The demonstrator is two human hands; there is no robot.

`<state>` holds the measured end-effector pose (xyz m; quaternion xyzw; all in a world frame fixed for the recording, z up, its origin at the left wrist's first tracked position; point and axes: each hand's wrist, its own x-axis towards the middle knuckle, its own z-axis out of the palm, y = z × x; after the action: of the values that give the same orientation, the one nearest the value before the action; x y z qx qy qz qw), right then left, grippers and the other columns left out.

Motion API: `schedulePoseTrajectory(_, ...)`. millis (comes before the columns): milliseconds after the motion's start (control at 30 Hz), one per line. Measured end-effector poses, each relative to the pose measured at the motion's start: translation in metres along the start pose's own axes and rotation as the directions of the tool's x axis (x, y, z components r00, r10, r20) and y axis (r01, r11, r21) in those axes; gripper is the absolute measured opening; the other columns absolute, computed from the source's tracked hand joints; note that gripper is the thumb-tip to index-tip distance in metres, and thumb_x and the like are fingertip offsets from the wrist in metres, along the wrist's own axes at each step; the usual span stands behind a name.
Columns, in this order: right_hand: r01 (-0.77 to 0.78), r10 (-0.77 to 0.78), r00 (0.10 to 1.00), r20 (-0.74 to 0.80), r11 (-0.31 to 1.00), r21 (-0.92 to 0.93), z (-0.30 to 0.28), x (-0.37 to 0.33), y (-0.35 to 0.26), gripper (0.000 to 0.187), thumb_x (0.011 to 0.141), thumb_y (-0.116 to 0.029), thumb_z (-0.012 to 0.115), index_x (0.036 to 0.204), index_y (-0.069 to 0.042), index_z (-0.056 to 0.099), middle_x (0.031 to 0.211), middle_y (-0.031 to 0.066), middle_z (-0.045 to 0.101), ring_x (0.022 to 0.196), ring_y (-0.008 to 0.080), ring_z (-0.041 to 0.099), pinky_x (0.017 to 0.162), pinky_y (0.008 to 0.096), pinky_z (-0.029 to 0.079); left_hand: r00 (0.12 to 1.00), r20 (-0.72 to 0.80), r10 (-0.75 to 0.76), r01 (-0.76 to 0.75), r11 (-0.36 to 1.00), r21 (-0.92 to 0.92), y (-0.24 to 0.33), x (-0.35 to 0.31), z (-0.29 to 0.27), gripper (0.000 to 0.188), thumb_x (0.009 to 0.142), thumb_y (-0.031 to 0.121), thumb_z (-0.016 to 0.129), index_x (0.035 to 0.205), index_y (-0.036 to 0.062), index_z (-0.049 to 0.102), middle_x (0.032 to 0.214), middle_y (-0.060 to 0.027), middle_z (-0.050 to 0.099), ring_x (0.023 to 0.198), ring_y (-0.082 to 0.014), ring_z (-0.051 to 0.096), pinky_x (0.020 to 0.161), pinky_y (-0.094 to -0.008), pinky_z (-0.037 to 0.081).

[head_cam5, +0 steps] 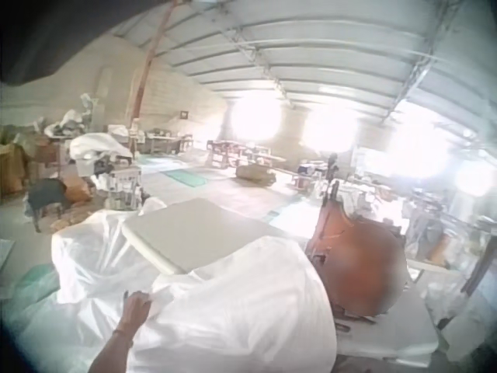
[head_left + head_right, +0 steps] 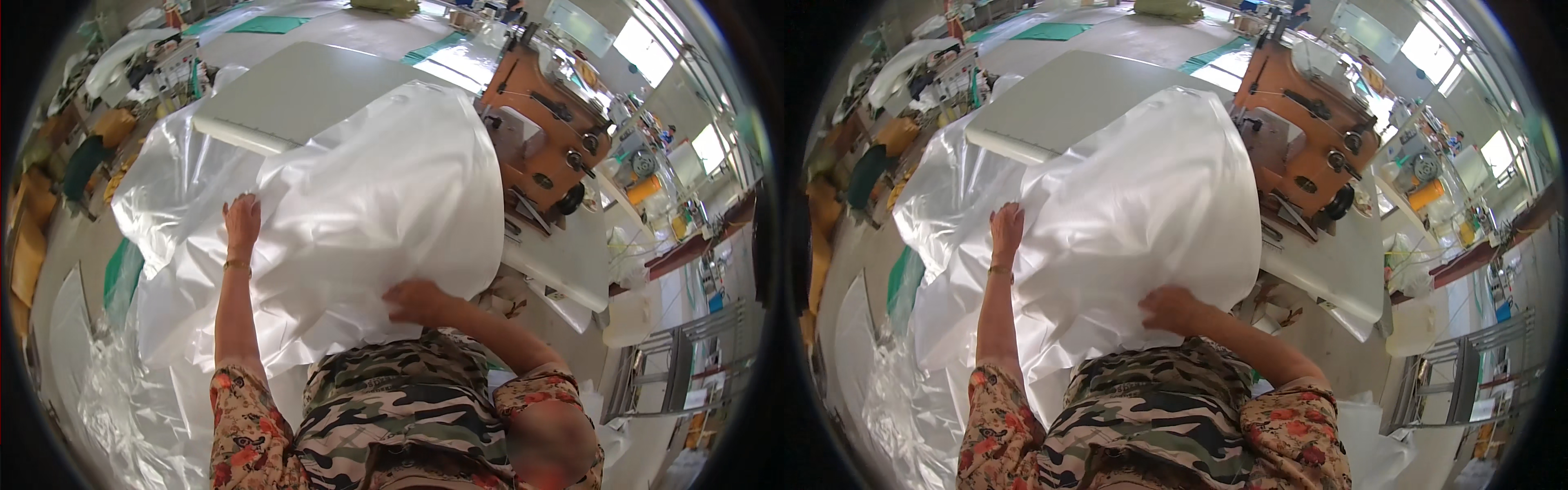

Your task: Sewing large white woven plastic bags using an industrial sewing machine.

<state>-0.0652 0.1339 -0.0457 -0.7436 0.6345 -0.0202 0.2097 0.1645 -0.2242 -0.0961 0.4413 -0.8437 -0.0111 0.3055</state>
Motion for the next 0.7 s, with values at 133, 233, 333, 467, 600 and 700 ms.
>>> schedulePoseTrajectory(133,0.094,-0.103,0.994,0.039,0.977,0.193,-0.052,-0.018,-0.031,0.036,0.092,-0.029,0.064,0.117,-0.004,0.067,0.122,0.0154,0.065,0.112,0.0313,0.061,0.095,0.0413,0.048,0.996,-0.089,-0.020,-0.009,0.948,-0.318,0.002,-0.021,-0.020,0.012,0.087,0.008,0.063,0.095,-0.0005,0.066,0.094,-0.0205,0.064,0.093,-0.0411,0.061,0.089,-0.0463,0.047)
schedulePoseTrajectory(233,0.260,-0.332,0.486,-0.809,0.938,-0.229,-0.125,-0.029,-0.025,0.015,0.089,-0.010,0.062,0.102,-0.003,0.066,0.117,0.0152,0.066,0.111,0.0328,0.061,0.099,0.0451,0.044,0.986,-0.151,-0.069,-0.008,0.890,-0.456,0.005,-0.038,-0.049,0.012,0.086,0.001,0.063,0.097,-0.0034,0.064,0.092,-0.0196,0.063,0.088,-0.0389,0.061,0.082,-0.0427,0.049)
schedulePoseTrajectory(333,-0.298,-0.113,0.086,-0.990,0.945,-0.134,-0.179,-0.022,0.008,0.022,0.090,-0.018,0.065,0.101,0.000,0.067,0.112,0.0162,0.066,0.102,0.0356,0.060,0.091,0.0462,0.042,0.966,-0.251,-0.064,-0.066,0.876,-0.478,0.013,-0.049,-0.072,0.010,0.087,-0.004,0.059,0.097,-0.0049,0.062,0.089,-0.0162,0.061,0.081,-0.0338,0.059,0.078,-0.0345,0.049)
schedulePoseTrajectory(467,-0.004,0.458,0.399,-0.794,0.867,0.498,-0.178,-0.023,0.051,0.030,0.091,-0.025,0.069,0.100,0.004,0.067,0.085,0.0150,0.068,0.075,0.0255,0.061,0.074,0.0358,0.047,0.949,-0.297,-0.107,-0.074,0.839,-0.539,0.001,-0.060,-0.080,0.010,0.086,-0.006,0.060,0.096,-0.0054,0.061,0.088,-0.0134,0.060,0.079,-0.0275,0.057,0.075,-0.0307,0.047)
schedulePoseTrajectory(600,0.138,0.389,0.499,-0.774,0.846,0.515,-0.133,-0.045,0.014,0.022,0.093,-0.019,0.068,0.099,0.002,0.069,0.075,0.0038,0.065,0.069,0.0062,0.055,0.064,0.0273,0.048,0.995,-0.025,0.099,-0.102,0.958,-0.268,-0.028,-0.067,-0.100,0.036,0.079,-0.006,0.066,0.114,-0.0002,0.062,0.106,-0.0159,0.065,0.101,-0.0325,0.062,0.091,-0.0372,0.049)
schedulePoseTrajectory(700,0.192,0.106,0.559,-0.822,0.948,0.253,-0.100,-0.070,-0.020,0.016,0.090,-0.010,0.066,0.100,0.002,0.068,0.090,0.0168,0.067,0.077,0.0278,0.067,0.066,0.0346,0.051,0.993,-0.002,0.122,-0.112,0.910,-0.398,0.007,-0.045,-0.149,0.067,0.078,-0.005,0.066,0.142,0.0037,0.047,0.137,-0.0158,0.057,0.128,-0.0313,0.054,0.108,-0.0371,0.040)
